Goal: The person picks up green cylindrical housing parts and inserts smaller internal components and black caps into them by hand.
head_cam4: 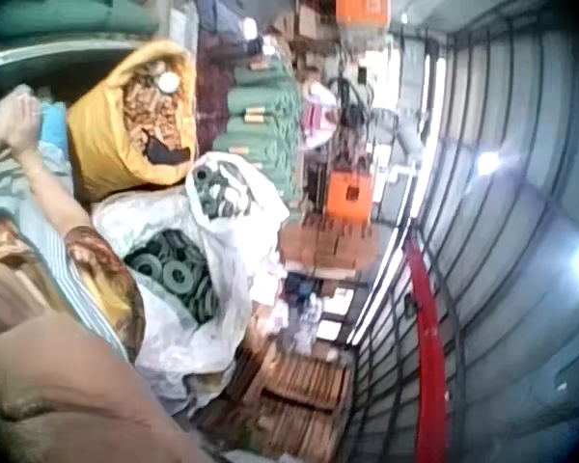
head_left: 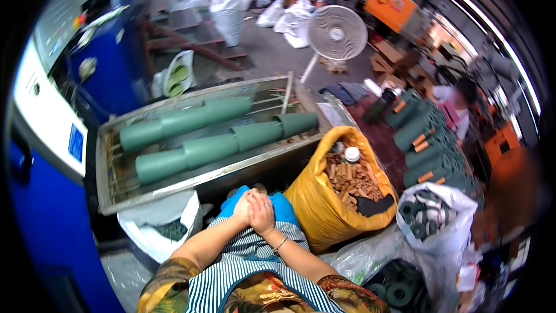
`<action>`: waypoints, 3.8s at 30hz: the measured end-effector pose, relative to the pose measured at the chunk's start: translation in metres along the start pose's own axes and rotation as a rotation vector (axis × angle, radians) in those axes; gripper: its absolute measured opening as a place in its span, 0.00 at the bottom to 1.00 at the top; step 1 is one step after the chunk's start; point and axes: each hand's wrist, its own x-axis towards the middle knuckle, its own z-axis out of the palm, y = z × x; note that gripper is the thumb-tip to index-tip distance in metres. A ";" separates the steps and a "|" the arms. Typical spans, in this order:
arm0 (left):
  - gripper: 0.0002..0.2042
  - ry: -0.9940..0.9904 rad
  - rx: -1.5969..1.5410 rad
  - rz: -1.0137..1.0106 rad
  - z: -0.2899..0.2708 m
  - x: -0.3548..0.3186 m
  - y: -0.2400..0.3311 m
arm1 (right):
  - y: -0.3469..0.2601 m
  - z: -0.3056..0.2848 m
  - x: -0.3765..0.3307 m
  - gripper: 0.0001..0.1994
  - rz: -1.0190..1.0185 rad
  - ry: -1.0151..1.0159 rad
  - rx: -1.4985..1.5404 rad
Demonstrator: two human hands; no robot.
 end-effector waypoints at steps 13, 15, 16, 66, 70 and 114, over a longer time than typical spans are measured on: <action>0.12 0.205 -0.361 -0.218 -0.023 -0.029 -0.014 | -0.023 0.000 0.008 0.24 -0.011 -0.089 0.058; 0.12 0.231 -0.332 -0.204 -0.021 -0.027 -0.016 | -0.021 0.001 0.009 0.24 0.013 -0.085 0.096; 0.12 0.242 -0.319 -0.197 -0.019 -0.027 -0.017 | -0.021 0.002 0.010 0.24 0.001 -0.072 0.096; 0.26 -0.100 -0.353 -2.432 0.162 -0.567 -0.057 | -0.060 -0.026 0.010 0.17 -0.212 -0.293 -0.188; 0.35 -0.118 0.019 -2.764 0.208 -0.660 -0.042 | -0.062 -0.048 0.019 0.16 -0.198 -0.336 -0.232; 0.23 1.323 -1.853 -1.671 0.029 -0.371 -0.154 | -0.196 0.041 0.051 0.30 -0.384 -0.313 0.145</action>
